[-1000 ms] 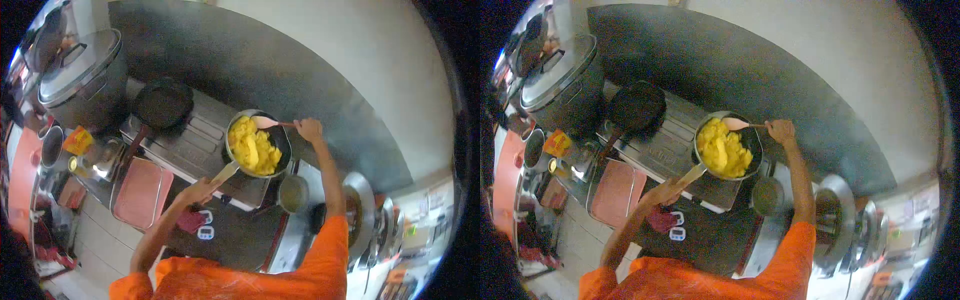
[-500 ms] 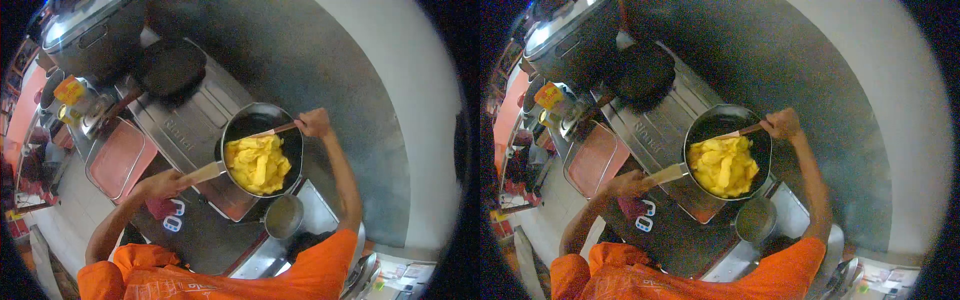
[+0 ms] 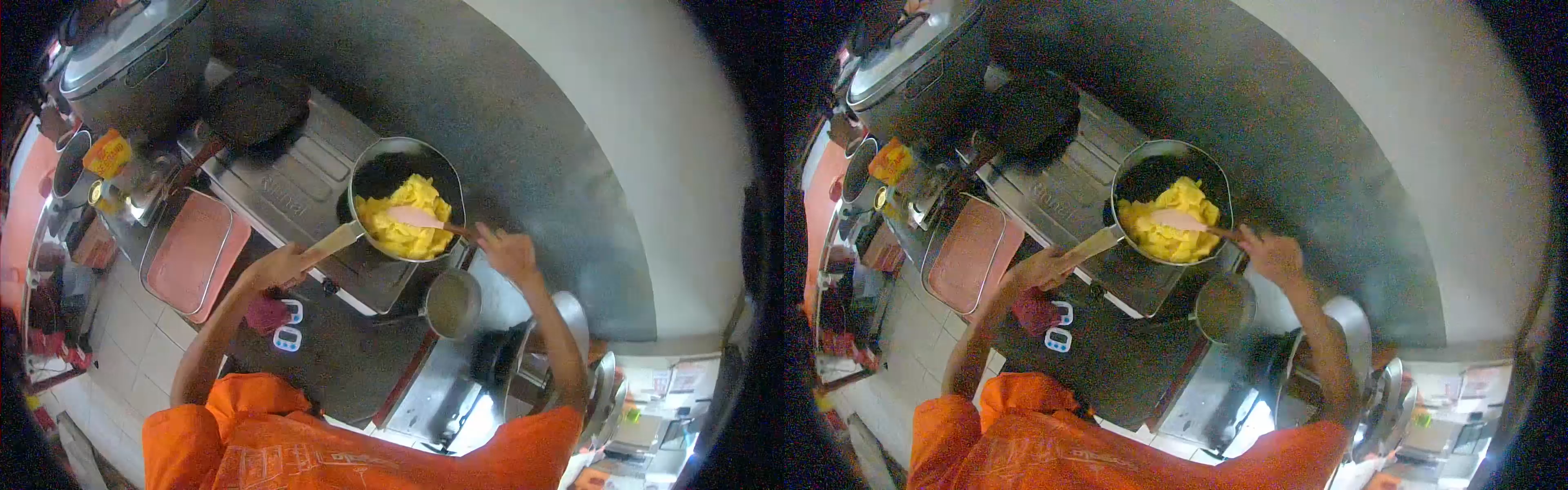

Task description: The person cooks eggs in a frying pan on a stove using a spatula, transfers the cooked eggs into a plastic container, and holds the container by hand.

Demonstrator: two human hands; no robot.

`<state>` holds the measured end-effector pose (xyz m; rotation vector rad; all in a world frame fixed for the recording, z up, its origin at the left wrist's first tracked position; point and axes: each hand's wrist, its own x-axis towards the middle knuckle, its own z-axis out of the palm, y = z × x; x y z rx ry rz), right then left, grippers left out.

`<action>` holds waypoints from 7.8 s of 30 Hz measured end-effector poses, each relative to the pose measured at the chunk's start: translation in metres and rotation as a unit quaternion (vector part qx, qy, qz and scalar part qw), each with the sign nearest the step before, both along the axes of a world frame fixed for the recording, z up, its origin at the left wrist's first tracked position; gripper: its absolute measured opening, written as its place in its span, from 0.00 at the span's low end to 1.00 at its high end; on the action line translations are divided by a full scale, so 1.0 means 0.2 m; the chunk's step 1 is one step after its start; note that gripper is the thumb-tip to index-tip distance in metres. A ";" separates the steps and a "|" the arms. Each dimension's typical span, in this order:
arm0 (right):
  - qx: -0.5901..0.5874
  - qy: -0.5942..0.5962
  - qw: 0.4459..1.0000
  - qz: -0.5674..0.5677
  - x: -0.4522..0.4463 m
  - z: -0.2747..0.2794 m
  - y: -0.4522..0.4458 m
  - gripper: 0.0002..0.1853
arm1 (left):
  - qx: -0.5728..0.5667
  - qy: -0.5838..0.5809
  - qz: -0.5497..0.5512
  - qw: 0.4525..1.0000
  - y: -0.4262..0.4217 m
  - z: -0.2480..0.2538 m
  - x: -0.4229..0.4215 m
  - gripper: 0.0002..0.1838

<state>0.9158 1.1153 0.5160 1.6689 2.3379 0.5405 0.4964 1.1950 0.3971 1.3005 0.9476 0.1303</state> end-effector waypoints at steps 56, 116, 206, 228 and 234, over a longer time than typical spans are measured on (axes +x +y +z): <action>-0.017 0.029 0.927 -0.374 -1.08 0.45 -0.13 0.14 | -0.082 -0.158 0.048 0.983 -0.19 -0.09 0.13 0.30; -0.016 0.240 0.877 -0.415 -0.77 0.26 -0.23 0.11 | -0.042 -0.141 0.071 0.987 -0.30 -0.24 0.25 0.32; 0.034 0.242 0.934 -0.260 -0.37 -0.15 0.16 0.14 | -0.038 -0.185 0.053 0.981 -0.31 -0.11 0.23 0.28; 0.068 0.177 0.912 -0.365 -0.74 -0.16 -0.26 0.09 | -0.038 -0.112 0.021 0.993 -0.33 -0.82 0.26 0.18; 0.147 0.242 0.856 -0.433 -0.88 0.10 -0.31 0.11 | 0.467 0.010 0.114 0.877 -0.43 -0.72 0.34 0.21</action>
